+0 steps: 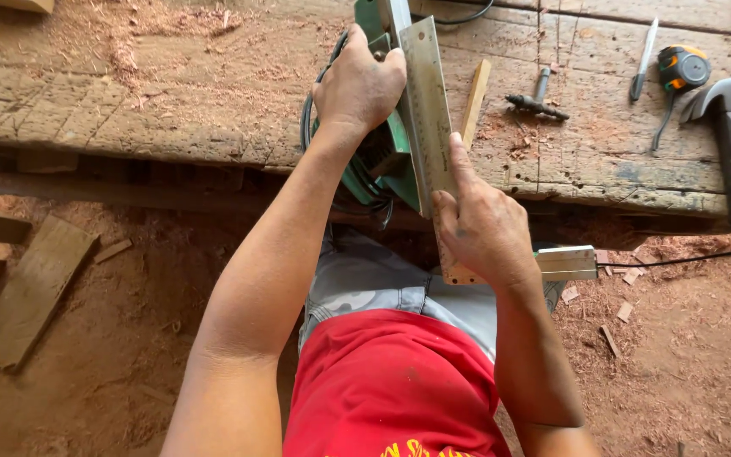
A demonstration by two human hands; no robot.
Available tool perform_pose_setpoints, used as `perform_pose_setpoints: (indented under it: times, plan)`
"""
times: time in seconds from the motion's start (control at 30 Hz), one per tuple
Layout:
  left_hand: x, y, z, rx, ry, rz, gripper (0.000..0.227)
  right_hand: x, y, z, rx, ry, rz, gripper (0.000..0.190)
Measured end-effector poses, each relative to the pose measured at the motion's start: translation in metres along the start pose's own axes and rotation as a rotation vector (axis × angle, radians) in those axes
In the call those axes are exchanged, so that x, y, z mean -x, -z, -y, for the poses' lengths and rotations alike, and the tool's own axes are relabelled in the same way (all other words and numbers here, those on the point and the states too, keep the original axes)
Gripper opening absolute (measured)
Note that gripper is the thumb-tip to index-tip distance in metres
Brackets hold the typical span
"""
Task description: Adjusting the blades and fence of an electric hand planer using a ruler and hex key.
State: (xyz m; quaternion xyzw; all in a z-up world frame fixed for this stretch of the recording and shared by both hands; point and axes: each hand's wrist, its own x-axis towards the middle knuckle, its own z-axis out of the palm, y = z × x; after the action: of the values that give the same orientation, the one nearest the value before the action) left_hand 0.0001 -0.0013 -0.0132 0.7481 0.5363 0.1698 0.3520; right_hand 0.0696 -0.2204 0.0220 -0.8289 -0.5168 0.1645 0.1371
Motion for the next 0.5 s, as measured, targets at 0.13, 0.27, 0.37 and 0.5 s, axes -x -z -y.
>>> perform_pose_setpoints:
  times: [0.13, 0.27, 0.37, 0.5]
  plan:
    - [-0.003, -0.004, 0.005, -0.022, -0.002, 0.009, 0.061, -0.001, -0.001, -0.002, 0.006, 0.022, -0.01, 0.076]
    - [-0.006, -0.008, 0.009, -0.011, -0.035, -0.042, 0.052, -0.002, -0.002, -0.002, 0.027, 0.014, 0.002, 0.078]
    - [-0.006, -0.01, 0.012, -0.009, -0.054, -0.063, 0.046, -0.002, -0.003, -0.002, 0.029, 0.013, -0.003, 0.08]
    - [-0.002, -0.005, 0.007, 0.003, -0.041, -0.047, 0.04, -0.003, -0.003, -0.002, 0.028, 0.007, -0.002, 0.081]
